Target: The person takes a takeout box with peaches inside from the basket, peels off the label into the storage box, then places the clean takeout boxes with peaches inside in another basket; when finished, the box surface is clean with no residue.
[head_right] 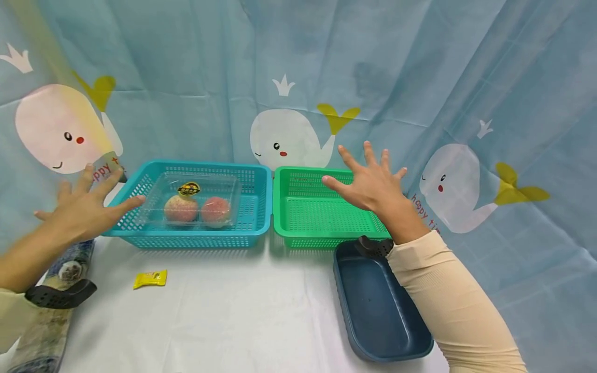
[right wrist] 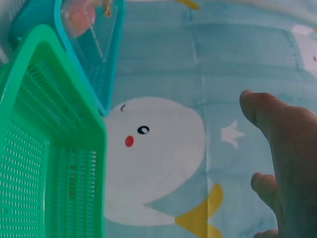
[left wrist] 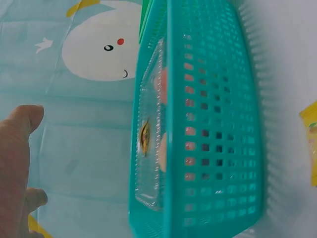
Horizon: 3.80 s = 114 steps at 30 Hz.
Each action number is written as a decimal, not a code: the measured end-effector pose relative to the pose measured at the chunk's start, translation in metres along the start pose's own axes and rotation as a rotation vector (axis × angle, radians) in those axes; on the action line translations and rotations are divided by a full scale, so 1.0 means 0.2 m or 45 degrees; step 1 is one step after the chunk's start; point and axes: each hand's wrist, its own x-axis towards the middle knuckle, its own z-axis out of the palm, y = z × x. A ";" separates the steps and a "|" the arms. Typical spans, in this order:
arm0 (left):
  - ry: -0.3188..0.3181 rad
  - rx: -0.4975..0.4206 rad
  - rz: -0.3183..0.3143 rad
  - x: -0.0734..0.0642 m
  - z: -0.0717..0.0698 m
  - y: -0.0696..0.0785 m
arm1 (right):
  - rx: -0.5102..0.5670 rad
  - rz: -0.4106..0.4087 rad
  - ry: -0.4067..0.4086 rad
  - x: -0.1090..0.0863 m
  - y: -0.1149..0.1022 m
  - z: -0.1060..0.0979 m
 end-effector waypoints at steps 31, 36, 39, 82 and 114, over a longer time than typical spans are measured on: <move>0.014 -0.075 0.028 0.01 0.27 -0.21 | 0.239 -0.305 0.031 0.22 -0.19 0.20; -0.011 -0.074 -0.009 0.02 0.30 -0.26 | 0.365 -0.321 0.012 0.26 -0.23 0.23; -0.013 -0.069 -0.016 0.03 0.32 -0.28 | 0.402 -0.313 -0.003 0.28 -0.25 0.25; 0.023 -0.159 -0.051 0.01 0.36 -0.28 | 0.894 -0.169 -0.256 0.51 -0.81 0.67; -0.011 -0.178 -0.063 0.01 0.35 -0.28 | 1.360 0.220 -0.420 0.54 -1.06 0.92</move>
